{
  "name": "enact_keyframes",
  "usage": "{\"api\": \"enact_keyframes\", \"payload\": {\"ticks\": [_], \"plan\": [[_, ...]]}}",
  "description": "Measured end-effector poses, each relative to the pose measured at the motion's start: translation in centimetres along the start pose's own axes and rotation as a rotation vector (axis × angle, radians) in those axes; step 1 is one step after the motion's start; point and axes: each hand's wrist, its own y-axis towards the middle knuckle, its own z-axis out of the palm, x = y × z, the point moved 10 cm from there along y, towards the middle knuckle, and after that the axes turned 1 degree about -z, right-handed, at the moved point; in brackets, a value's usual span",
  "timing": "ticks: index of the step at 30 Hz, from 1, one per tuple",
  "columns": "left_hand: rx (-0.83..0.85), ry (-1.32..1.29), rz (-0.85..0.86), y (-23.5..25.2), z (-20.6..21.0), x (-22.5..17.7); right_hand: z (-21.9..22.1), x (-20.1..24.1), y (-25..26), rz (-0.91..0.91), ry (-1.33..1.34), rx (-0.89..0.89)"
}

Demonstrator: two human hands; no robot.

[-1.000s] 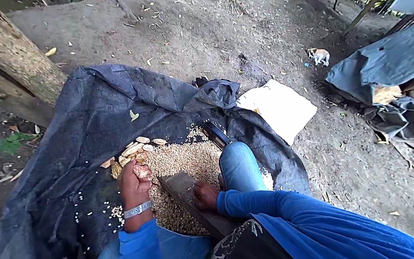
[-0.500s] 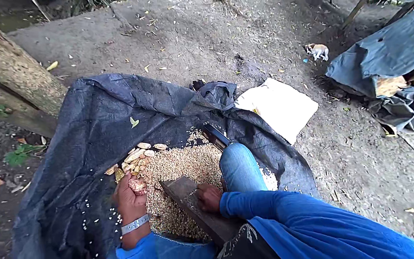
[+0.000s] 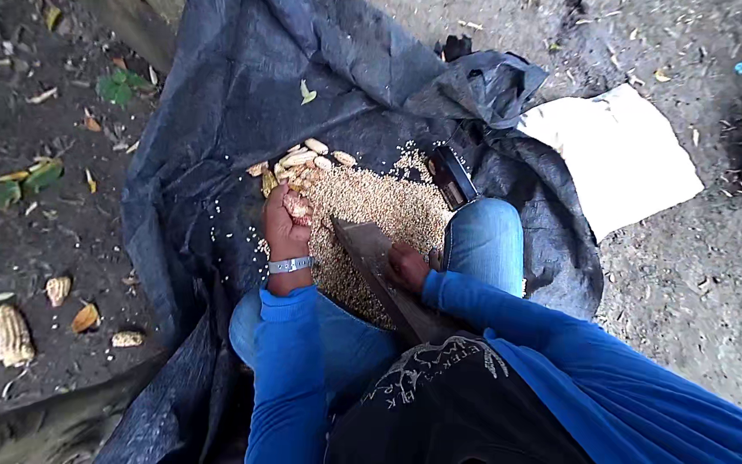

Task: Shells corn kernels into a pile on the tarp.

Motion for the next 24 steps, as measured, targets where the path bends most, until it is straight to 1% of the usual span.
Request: {"api": "enact_keyframes", "payload": {"ticks": [2, 3, 4, 6, 7, 8, 9, 10, 11, 12, 14, 16, 18, 19, 20, 21, 22, 23, 24], "plan": [[0.022, -0.036, -0.015, -1.8, 0.8, -0.9, -0.9, 0.2, -1.8, -0.033, 0.089, -0.060], [0.042, -0.057, -0.029, -2.2, 1.4, -1.1, -1.3, -0.1, -2.0, 0.008, 0.185, -0.074], [0.065, -0.075, -0.039, -2.1, 2.1, -1.4, -1.5, -0.7, -1.8, 0.102, 0.341, -0.086], [0.065, -0.094, -0.041, -0.8, 2.5, -1.3, -1.3, -2.9, -0.5, 0.351, 0.827, -0.165], [0.056, -0.100, -0.037, -0.3, 2.2, -1.1, -0.4, -3.7, 0.2, 0.479, 1.096, -0.147], [0.053, -0.100, -0.032, -0.1, 2.0, -1.0, 0.3, -3.8, 0.8, 0.565, 1.308, -0.084], [0.055, -0.104, -0.030, -0.2, 1.9, -1.1, 0.6, -3.2, 1.3, 0.599, 1.431, -0.012], [0.050, -0.113, -0.033, -0.3, 1.7, -1.2, 0.5, -2.6, 1.8, 0.588, 1.463, 0.043], [0.043, -0.123, -0.039, -0.3, 1.5, -1.3, 0.1, -2.1, 2.1, 0.548, 1.411, 0.066], [0.030, -0.142, -0.046, -0.3, 1.2, -1.4, -0.6, -1.8, 2.3, 0.480, 1.297, 0.059], [-0.072, -0.237, -0.066, 1.0, 0.5, -1.6, -2.1, -1.0, 2.3, 0.294, 0.931, 0.003], [-0.118, -0.290, -0.086, 1.5, 0.4, -1.8, -3.3, 0.5, 1.0, 0.137, 0.515, -0.018], [-0.083, -0.293, -0.080, 0.8, 0.9, -2.0, -2.8, 1.7, -1.4, 0.042, 0.160, 0.010], [-0.037, -0.264, -0.065, 0.1, 1.3, -2.1, -2.1, 2.0, -2.5, -0.010, 0.027, -0.018], [0.035, -0.214, -0.050, -0.9, 1.7, -2.3, -1.7, 2.3, -3.2, -0.073, -0.064, -0.101], [0.066, -0.186, -0.041, -1.5, 2.0, -2.5, -1.4, 2.5, -3.3, -0.104, -0.111, -0.171], [0.071, -0.186, -0.039, -1.4, 2.1, -2.5, -1.0, 2.1, -2.3, -0.070, -0.123, -0.167], [0.041, -0.210, -0.048, -0.9, 2.1, -2.5, -0.3, 1.2, -0.7, 0.017, -0.120, -0.086], [-0.025, -0.263, -0.061, 0.0, 2.0, -2.3, 0.7, 0.0, 1.2, 0.115, -0.120, 0.017]]}}
